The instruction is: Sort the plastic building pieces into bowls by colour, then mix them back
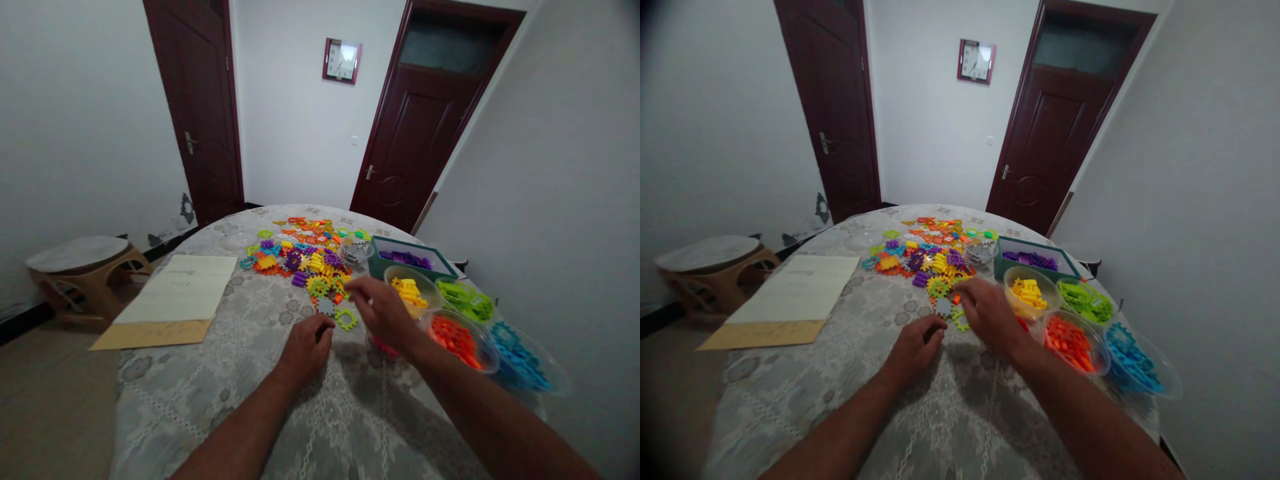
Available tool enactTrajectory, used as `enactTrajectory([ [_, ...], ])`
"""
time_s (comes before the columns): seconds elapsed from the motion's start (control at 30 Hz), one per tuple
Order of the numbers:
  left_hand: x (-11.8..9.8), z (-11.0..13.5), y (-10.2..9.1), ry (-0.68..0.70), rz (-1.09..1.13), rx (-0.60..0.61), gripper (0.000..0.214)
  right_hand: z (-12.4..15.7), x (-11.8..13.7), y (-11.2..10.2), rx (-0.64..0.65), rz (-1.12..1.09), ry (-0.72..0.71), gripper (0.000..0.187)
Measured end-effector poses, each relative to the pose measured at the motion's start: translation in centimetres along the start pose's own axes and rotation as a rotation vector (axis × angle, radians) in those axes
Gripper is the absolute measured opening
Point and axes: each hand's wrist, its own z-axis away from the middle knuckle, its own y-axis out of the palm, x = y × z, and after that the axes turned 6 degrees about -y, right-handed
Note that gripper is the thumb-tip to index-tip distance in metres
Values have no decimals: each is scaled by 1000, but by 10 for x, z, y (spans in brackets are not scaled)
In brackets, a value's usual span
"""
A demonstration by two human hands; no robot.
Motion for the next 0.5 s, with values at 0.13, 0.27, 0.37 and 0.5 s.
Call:
enactTrajectory([
  [0.13, 6, 0, -4, 51, -77, -120, 14, 92, 45, 40, 365, -55, -214, 34],
  [0.27, 9, -3, -8, 55, -164, -241, 13, 129, 49, 71, 503, -84, -262, 24],
  [0.37, 8, -5, -8, 32, -251, -310, 13, 131, 44, 81, 452, -109, -259, 18],
  [0.5, 5, -7, -6, -14, -312, -365, 14, 129, 44, 84, 428, -102, -247, 13],
])
